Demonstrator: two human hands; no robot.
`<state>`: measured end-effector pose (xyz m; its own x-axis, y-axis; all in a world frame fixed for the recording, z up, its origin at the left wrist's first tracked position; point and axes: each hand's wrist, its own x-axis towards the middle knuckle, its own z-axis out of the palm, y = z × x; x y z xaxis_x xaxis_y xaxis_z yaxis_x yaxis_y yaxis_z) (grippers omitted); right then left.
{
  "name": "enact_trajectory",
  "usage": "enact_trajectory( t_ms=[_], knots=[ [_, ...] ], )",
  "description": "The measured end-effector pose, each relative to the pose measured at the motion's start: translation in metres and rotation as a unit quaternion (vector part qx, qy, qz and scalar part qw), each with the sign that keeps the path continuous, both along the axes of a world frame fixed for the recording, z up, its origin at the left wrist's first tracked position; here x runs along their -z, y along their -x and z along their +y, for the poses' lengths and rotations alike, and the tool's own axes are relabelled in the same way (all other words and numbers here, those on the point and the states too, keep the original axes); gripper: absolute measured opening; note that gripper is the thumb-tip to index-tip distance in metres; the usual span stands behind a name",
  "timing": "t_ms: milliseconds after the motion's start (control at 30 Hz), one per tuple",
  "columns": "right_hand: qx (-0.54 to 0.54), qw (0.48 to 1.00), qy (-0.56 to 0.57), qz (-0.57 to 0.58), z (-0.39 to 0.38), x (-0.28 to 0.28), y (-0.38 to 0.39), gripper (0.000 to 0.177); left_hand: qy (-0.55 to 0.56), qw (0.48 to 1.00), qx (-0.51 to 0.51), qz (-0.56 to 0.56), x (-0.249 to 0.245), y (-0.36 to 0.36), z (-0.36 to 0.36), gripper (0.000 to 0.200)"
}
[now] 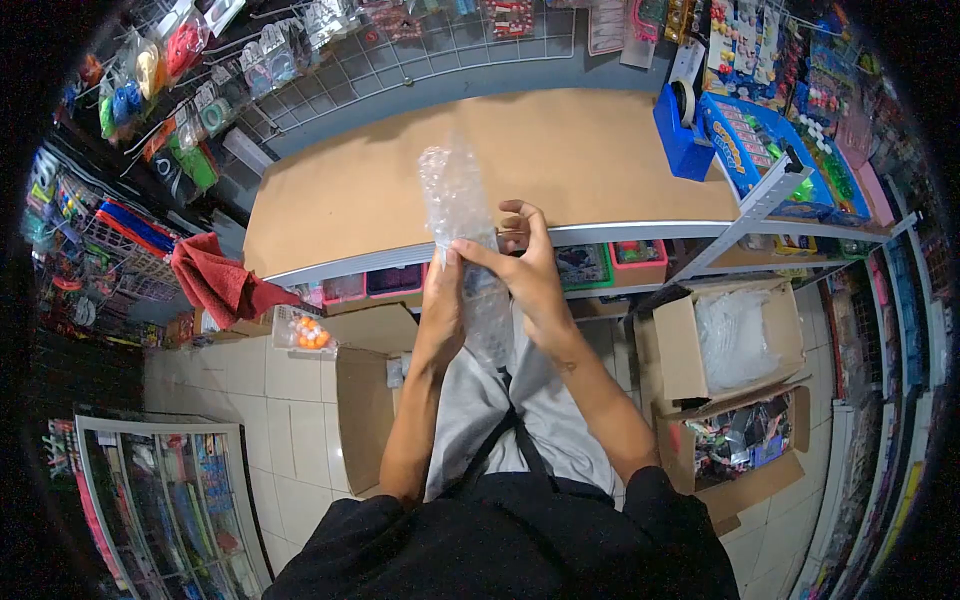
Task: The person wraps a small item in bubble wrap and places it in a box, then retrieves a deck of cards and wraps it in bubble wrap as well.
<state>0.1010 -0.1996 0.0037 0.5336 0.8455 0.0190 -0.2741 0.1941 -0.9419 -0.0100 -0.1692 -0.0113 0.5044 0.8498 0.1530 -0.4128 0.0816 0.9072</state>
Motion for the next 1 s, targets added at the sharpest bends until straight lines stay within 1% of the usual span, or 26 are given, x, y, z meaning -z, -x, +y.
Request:
enact_trajectory(
  t_ms=[33,133,233,300,400,433,500,567,667,700,800,833,900,1000],
  knots=[
    [-0.077,0.993,-0.033,0.083,-0.004,-0.014,-0.002,0.035,0.004,1.000,0.011,0.002,0.002,0.001,0.001,0.045],
    [-0.183,0.976,0.012,0.115,-0.006,-0.012,-0.014,0.031,0.015,0.999,0.038,-0.004,0.007,0.002,0.003,0.042],
    [-0.191,0.974,0.013,0.123,-0.006,-0.007,-0.016,0.029,0.024,0.998,0.057,-0.022,0.010,0.003,0.002,0.038],
    [-0.199,0.974,0.032,0.106,-0.007,-0.009,-0.018,0.028,0.016,0.996,0.079,-0.022,0.015,0.006,0.006,0.035],
    [-0.202,0.974,0.071,0.070,-0.009,-0.020,-0.024,0.029,0.004,0.997,0.072,0.003,0.014,0.009,0.008,0.032],
    [-0.201,0.974,0.086,0.057,-0.009,-0.023,-0.026,0.030,0.015,0.996,0.085,0.009,0.011,0.010,0.007,0.033],
    [-0.164,0.985,0.037,0.026,-0.002,-0.023,-0.030,0.032,0.039,0.993,0.110,0.022,0.005,0.012,0.003,0.034],
    [-0.113,0.993,-0.024,-0.005,0.007,-0.028,-0.031,0.036,0.028,0.992,0.121,0.030,0.006,0.011,0.002,0.034],
    [-0.191,0.972,-0.017,-0.137,0.016,-0.041,-0.057,0.035,0.007,0.990,0.138,0.040,0.011,0.013,0.002,0.036],
    [-0.192,0.966,0.005,-0.173,0.019,-0.046,-0.064,0.031,0.000,0.989,0.142,0.042,0.013,0.013,0.003,0.037],
    [-0.243,0.948,0.053,-0.200,0.026,-0.062,-0.077,0.027,-0.044,0.988,0.130,0.078,0.026,0.015,0.009,0.036],
    [-0.264,0.948,0.071,-0.163,0.027,-0.066,-0.077,0.019,-0.035,0.988,0.134,0.067,0.024,0.015,0.008,0.036],
    [-0.278,0.948,0.079,-0.137,0.034,-0.055,-0.081,0.019,-0.018,0.988,0.146,0.045,0.019,0.017,0.007,0.036],
    [-0.276,0.949,0.083,-0.125,0.031,-0.056,-0.084,0.017,-0.026,0.988,0.141,0.059,0.025,0.018,0.008,0.036]
  ],
)
